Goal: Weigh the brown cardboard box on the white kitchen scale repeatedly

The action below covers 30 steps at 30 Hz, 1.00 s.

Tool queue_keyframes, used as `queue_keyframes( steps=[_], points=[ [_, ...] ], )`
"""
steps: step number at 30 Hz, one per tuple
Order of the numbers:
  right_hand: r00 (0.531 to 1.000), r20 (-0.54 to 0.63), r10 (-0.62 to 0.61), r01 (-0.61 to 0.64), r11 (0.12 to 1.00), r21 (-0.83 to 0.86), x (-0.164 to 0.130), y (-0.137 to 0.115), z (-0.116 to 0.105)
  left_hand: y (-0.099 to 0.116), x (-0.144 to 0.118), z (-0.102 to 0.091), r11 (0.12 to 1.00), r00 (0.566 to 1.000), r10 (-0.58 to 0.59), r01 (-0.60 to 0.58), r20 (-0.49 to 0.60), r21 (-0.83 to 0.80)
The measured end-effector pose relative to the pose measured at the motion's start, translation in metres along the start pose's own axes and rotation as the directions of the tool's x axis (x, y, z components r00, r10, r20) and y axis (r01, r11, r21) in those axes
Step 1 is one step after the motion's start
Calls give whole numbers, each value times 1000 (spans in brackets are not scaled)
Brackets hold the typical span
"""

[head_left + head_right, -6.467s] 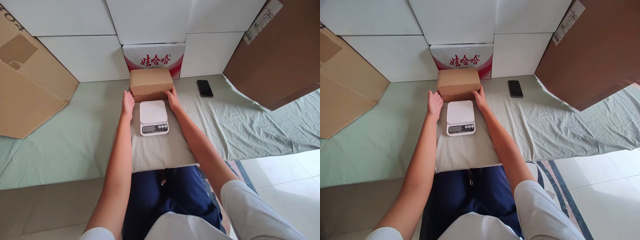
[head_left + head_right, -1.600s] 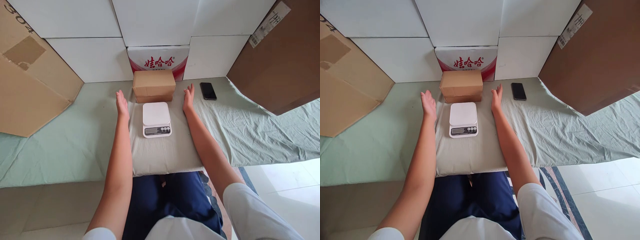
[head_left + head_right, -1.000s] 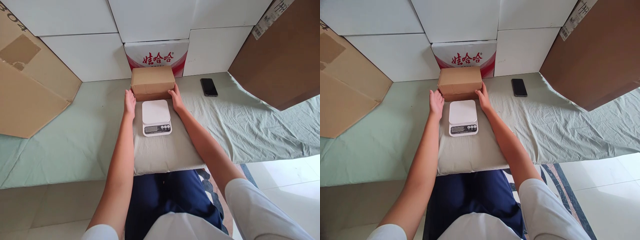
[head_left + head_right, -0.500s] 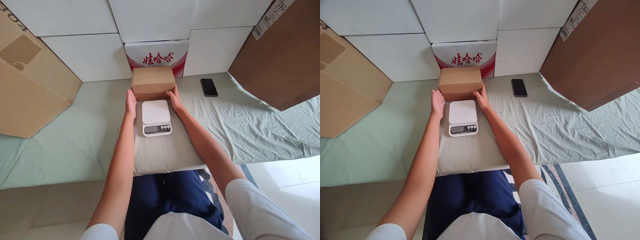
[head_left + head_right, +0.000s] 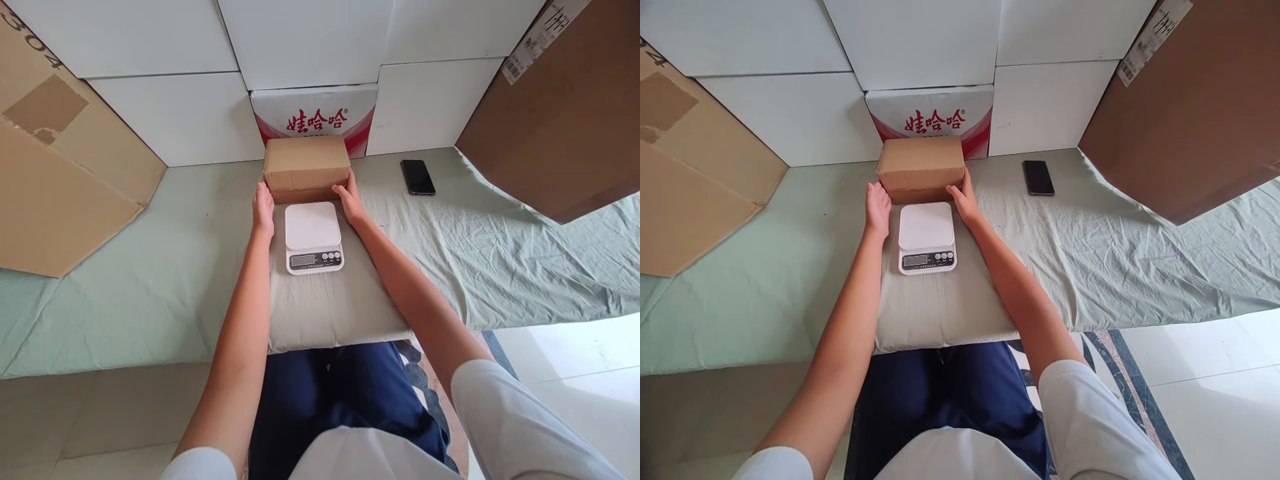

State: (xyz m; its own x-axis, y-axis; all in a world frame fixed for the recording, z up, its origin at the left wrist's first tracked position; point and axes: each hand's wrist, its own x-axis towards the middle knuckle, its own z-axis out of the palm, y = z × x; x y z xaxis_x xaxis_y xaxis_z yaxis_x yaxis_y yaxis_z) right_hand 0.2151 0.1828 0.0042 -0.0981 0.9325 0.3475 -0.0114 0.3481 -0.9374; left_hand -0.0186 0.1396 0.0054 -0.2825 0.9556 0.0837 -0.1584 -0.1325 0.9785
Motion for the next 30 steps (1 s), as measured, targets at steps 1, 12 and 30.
queue_keyframes(
  steps=[1,12,30],
  points=[
    [1000,-2,-1,1,1000,-1,1,1,0,0,0,1,1000,1000,3,-3,-3,-5],
    [1000,-8,5,-5,1000,0,-1,0,0,1,-2,1,999,999,33,-33,10,9],
    [980,-65,-190,184,979,-86,-106,-68,-17,37,-128,-2,958,960,274,-278,63,65]
  ],
)
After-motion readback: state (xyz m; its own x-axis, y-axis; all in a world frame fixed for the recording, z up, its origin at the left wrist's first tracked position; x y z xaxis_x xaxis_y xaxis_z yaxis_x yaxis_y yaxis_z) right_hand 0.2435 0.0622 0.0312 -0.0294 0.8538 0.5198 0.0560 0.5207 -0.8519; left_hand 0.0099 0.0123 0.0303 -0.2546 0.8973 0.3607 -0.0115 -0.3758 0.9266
